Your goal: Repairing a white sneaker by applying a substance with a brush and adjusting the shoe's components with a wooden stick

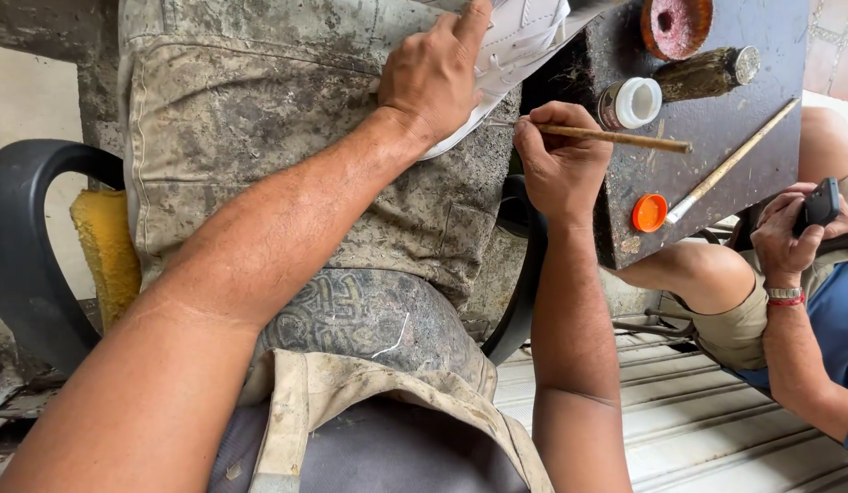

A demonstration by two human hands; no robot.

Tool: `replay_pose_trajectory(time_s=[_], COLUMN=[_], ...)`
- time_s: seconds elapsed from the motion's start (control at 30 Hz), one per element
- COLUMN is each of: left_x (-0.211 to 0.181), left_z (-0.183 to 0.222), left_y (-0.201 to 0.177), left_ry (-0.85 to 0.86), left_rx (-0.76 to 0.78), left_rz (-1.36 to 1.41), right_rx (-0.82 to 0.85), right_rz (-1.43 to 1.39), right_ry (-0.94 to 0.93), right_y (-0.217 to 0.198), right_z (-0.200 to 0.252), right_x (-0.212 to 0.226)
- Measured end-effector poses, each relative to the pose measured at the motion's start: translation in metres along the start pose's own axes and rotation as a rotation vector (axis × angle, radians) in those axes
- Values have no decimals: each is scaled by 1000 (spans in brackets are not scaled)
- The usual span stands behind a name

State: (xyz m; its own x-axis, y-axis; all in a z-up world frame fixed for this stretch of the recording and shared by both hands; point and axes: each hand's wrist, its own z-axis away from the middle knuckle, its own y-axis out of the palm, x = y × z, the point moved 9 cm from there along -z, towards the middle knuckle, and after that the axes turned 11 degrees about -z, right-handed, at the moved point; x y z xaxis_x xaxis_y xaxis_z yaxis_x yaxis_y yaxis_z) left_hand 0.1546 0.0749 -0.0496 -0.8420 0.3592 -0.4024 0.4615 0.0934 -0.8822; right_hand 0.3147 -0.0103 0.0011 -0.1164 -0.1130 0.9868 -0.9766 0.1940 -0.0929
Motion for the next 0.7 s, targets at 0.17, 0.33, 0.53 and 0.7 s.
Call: replay_pose_trajectory(time_s=[0.17, 0.33, 0.53, 0.7], left_x=[-3, -1, 0, 0], left_z=[0, 0, 0, -1], left_y=[-1, 1, 5, -1], left_ry=[15, -9, -18, -32], left_rx=[-22, 16, 33, 32], left_rz=[2, -4, -4, 8], right_rx=[28, 35, 31, 102], right_rz=[104, 189, 169, 208], right_ry=[33, 38, -6, 1], right_y=[2, 5, 3, 12], right_z=[-2, -2, -1, 3], right_x=[-10, -13, -12, -12])
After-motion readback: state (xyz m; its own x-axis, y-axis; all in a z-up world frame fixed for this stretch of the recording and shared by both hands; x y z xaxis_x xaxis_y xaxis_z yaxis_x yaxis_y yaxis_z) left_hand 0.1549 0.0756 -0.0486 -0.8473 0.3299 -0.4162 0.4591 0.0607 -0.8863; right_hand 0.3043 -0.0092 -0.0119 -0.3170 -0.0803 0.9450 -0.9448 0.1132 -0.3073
